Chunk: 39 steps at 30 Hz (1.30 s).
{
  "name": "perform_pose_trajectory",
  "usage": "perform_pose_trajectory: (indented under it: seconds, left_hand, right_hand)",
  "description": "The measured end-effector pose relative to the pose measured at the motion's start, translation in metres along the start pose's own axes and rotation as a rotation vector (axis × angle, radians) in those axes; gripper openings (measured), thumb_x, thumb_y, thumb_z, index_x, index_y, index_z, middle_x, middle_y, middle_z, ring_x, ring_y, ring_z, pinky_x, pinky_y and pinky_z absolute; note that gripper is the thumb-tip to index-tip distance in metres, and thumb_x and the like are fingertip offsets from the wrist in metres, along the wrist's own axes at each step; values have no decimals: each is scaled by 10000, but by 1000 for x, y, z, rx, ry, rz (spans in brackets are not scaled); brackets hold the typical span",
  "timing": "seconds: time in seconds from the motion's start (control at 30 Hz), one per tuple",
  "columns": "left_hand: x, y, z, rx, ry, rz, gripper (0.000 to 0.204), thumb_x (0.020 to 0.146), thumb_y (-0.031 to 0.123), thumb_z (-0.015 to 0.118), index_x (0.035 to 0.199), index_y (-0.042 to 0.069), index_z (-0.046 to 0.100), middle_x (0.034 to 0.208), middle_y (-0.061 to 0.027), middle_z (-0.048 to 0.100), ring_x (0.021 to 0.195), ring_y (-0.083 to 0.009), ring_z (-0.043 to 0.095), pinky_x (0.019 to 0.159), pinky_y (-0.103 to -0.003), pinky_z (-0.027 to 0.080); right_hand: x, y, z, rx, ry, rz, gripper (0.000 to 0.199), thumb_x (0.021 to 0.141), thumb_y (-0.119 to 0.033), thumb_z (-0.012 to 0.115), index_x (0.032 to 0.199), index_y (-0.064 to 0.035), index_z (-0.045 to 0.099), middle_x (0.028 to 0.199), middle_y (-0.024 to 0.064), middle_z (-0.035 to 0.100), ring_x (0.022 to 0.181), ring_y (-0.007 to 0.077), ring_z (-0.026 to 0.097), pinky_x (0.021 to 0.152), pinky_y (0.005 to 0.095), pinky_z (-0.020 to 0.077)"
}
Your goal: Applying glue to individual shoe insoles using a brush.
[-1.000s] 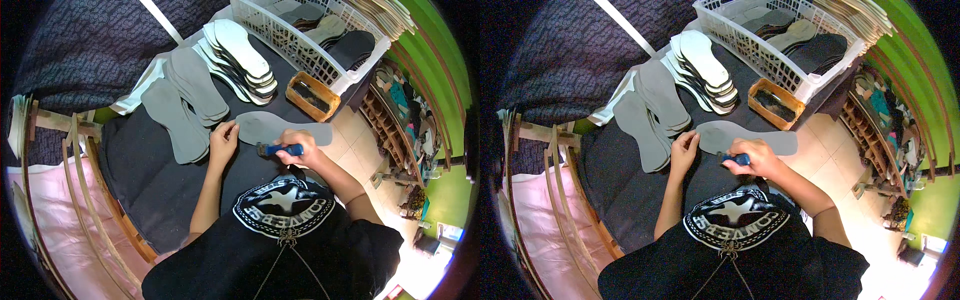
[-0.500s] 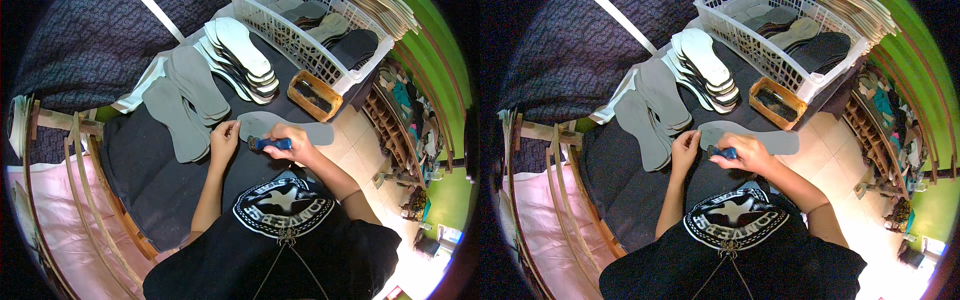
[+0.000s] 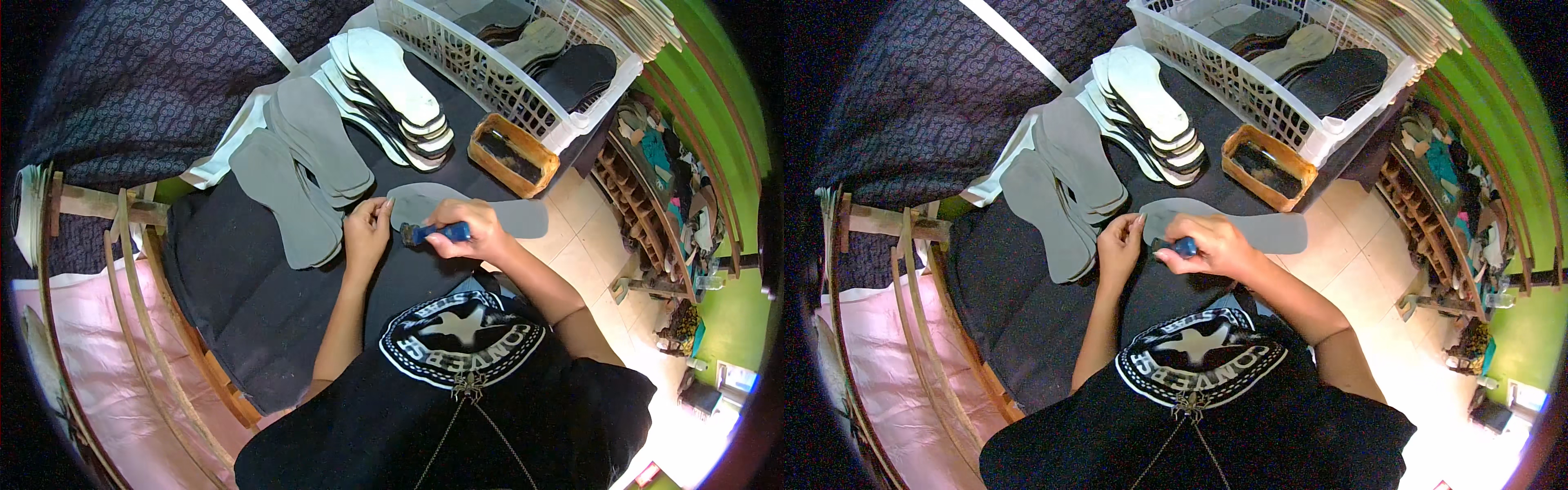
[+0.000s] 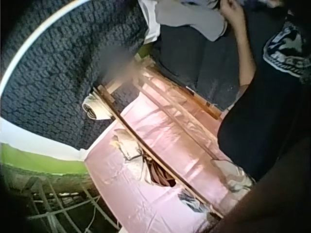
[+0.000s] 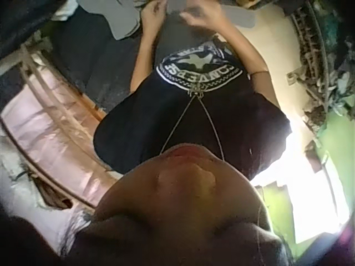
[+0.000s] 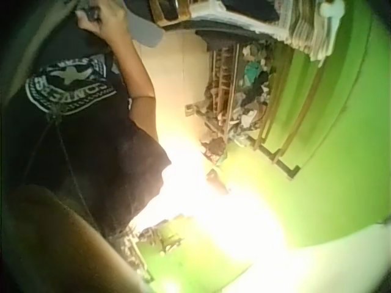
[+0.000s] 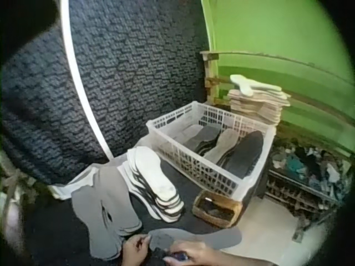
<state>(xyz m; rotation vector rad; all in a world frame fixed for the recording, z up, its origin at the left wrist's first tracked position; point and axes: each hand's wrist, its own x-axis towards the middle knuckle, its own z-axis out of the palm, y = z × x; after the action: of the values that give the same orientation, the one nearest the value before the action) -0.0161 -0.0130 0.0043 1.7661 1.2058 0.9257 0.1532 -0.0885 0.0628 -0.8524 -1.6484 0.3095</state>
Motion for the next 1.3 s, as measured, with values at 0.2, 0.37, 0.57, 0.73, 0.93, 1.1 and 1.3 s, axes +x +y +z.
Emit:
perform_pose_trajectory:
  seconds: [0.2, 0.37, 0.57, 0.73, 0.93, 1.1, 1.3]
  left_hand:
    - [-1, 10, -1, 87, -13, 27, 183, 759, 163, 564, 773, -18, 583, 611, -95, 544, 490, -136, 459, 462, -246, 348]
    - [0, 4, 0, 65, 18, 45, 190, 760, 176, 564, 775, -12, 589, 612, -88, 548, 480, -124, 447, 451, -241, 341]
    - [0, 5, 2, 43, 17, 46, 182, 758, 160, 575, 776, -21, 588, 601, -78, 547, 470, -91, 425, 441, -221, 331]
    - [-2, 6, -1, 18, -1, -4, 191, 759, 161, 577, 771, -29, 587, 599, -68, 550, 453, -64, 396, 421, -216, 314]
    - [-2, -3, 2, -55, -22, -45, 195, 760, 164, 574, 770, -30, 584, 591, -69, 546, 441, -67, 386, 415, -218, 308]
    - [-1, -1, 3, -9, -18, -66, 188, 759, 164, 572, 768, -23, 581, 588, -67, 541, 450, -69, 392, 427, -220, 315]
    - [-3, 0, 0, -44, -25, -67, 184, 758, 163, 572, 768, -20, 577, 587, -66, 542, 454, -73, 395, 432, -222, 319]
  right_hand:
    - [-20, 1, -32, -29, 95, 182, 181, 654, -95, 644, 698, -45, 476, 598, 59, 535, 488, 165, 535, 443, 262, 429]
    - [-4, -4, -25, -100, 133, 63, 180, 654, -96, 645, 715, -44, 483, 594, 53, 541, 467, 161, 531, 430, 252, 425]
    - [-9, -1, -3, -38, 19, 70, 193, 649, -90, 659, 729, -46, 489, 615, 61, 533, 505, 179, 533, 452, 269, 430]
    - [-10, -9, -24, -115, -26, -19, 191, 591, -35, 626, 657, -59, 449, 550, 46, 486, 422, 181, 484, 377, 264, 376]
    - [6, -5, -21, -137, 71, -39, 164, 602, -29, 622, 653, -46, 467, 550, 56, 493, 430, 183, 492, 387, 256, 384]
    - [0, 0, -3, -18, 82, 42, 150, 629, -24, 615, 669, -39, 472, 589, 56, 526, 485, 183, 526, 446, 251, 425]
    - [-5, -5, -36, -173, 97, 94, 149, 583, -19, 576, 598, -56, 433, 498, 44, 429, 371, 168, 437, 363, 263, 345]
